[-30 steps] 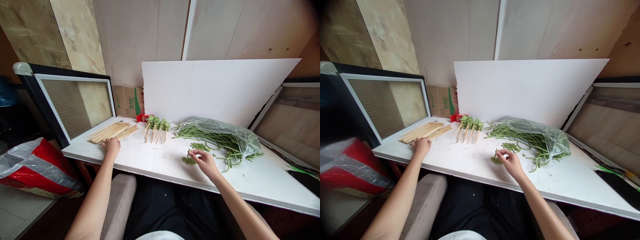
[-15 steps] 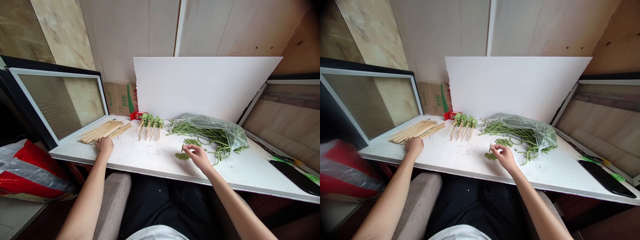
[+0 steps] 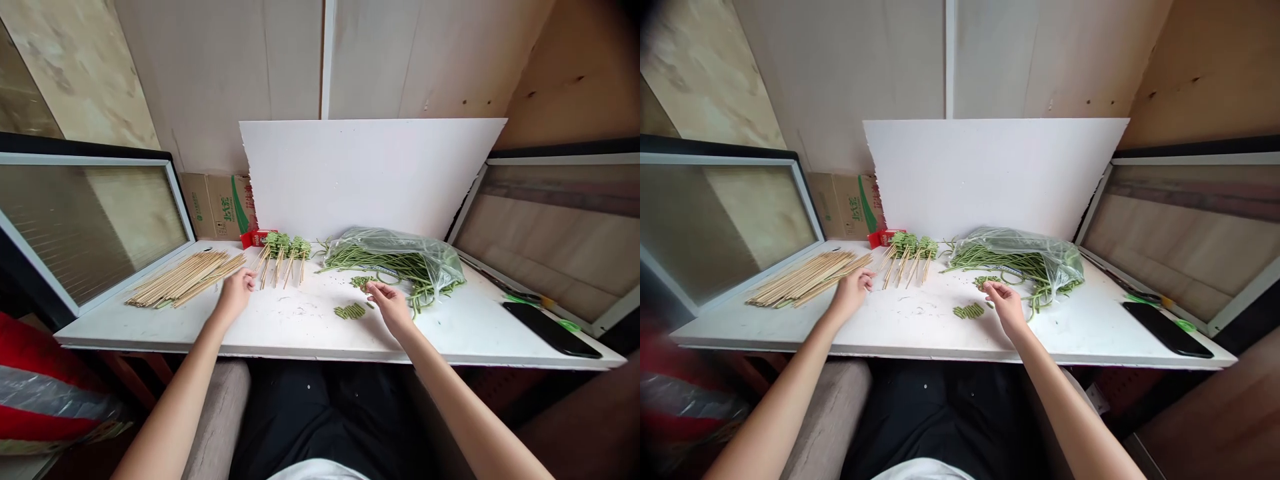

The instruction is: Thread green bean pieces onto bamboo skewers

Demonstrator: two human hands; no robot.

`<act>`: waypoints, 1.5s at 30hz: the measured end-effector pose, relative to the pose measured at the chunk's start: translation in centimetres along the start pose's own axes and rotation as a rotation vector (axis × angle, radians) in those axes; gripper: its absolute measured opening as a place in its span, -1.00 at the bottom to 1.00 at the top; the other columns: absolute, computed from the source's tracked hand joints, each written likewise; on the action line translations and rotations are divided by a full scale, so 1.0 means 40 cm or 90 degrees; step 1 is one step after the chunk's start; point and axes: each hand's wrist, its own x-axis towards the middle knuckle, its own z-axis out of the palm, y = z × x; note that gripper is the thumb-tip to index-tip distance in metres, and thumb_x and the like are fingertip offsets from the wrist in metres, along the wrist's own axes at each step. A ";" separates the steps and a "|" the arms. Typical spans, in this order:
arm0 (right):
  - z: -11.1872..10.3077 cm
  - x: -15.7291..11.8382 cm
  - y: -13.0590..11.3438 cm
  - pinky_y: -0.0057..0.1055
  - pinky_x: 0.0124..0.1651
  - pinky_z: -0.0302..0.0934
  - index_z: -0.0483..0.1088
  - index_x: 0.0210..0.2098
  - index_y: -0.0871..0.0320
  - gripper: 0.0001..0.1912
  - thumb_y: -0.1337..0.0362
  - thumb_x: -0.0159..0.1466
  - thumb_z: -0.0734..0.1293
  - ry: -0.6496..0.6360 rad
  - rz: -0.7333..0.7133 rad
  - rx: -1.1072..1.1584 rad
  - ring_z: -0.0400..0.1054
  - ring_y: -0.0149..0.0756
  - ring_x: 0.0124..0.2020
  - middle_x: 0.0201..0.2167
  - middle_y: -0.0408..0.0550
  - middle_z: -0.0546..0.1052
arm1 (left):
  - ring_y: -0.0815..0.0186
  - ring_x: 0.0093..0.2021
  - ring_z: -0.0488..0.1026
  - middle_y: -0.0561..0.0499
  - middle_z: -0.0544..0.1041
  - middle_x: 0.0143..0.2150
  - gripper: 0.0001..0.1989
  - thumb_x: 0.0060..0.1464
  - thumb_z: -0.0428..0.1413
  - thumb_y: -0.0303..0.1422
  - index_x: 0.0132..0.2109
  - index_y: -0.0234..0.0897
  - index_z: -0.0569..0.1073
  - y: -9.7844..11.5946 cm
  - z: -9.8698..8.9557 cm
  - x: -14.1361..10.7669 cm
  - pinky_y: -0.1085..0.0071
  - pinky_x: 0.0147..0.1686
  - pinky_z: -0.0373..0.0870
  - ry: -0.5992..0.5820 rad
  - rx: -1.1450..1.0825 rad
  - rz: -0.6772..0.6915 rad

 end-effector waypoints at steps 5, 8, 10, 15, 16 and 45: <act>-0.014 0.005 0.008 -0.30 -0.20 0.31 0.61 -0.22 0.05 -0.57 -0.15 0.15 0.52 -0.006 0.019 0.055 0.45 -0.12 -0.14 -0.20 0.03 0.62 | 0.26 -0.33 0.47 0.00 0.52 -0.28 -0.58 0.03 -0.07 -0.67 0.01 -0.22 0.32 0.061 0.151 -0.058 0.37 -0.26 0.36 -0.135 0.022 0.074; -0.016 0.002 0.003 -0.34 -0.22 0.29 0.61 -0.19 0.04 -0.56 -0.15 0.14 0.53 -0.017 0.038 0.104 0.43 -0.14 -0.12 -0.18 0.02 0.59 | 0.24 -0.22 0.47 -0.04 0.47 -0.23 -0.55 0.01 -0.12 -0.70 -0.02 -0.21 0.33 0.067 0.187 -0.084 0.34 -0.19 0.38 -0.159 0.012 0.124; -0.017 0.001 0.004 -0.36 -0.23 0.28 0.60 -0.17 0.03 -0.55 -0.14 0.11 0.55 -0.018 0.054 0.137 0.42 -0.14 -0.10 -0.17 0.01 0.58 | 0.20 -0.18 0.46 -0.07 0.47 -0.21 -0.62 0.08 -0.13 -0.66 -0.04 -0.22 0.34 0.070 0.195 -0.096 0.30 -0.15 0.38 -0.157 0.010 0.137; -0.021 -0.001 0.013 -0.38 -0.22 0.27 0.59 -0.25 0.01 -0.59 -0.13 0.09 0.57 -0.023 0.068 0.195 0.42 -0.20 -0.11 -0.19 -0.04 0.56 | 0.16 -0.16 0.49 -0.07 0.52 -0.18 -0.78 0.38 -0.14 -0.33 -0.17 -0.20 0.37 0.089 0.180 -0.131 0.26 -0.10 0.38 -0.150 -0.014 0.133; -0.021 -0.002 0.013 -0.38 -0.21 0.27 0.59 -0.26 0.01 -0.60 -0.13 0.10 0.57 -0.029 0.069 0.196 0.42 -0.19 -0.11 -0.19 -0.04 0.57 | 0.17 -0.17 0.49 -0.06 0.52 -0.19 -0.75 0.40 -0.15 -0.29 -0.19 -0.19 0.38 0.092 0.175 -0.139 0.27 -0.11 0.38 -0.151 -0.016 0.134; -0.005 -0.033 -0.025 -0.35 -0.15 0.24 0.58 -0.29 0.05 -0.60 -0.12 0.11 0.55 -0.114 0.096 0.153 0.41 -0.16 -0.04 -0.17 -0.03 0.58 | 0.14 -0.10 0.54 -0.10 0.62 -0.10 -0.63 0.42 -0.11 -0.17 -0.10 -0.18 0.55 0.102 0.163 -0.167 0.26 -0.06 0.44 -0.212 -0.033 0.145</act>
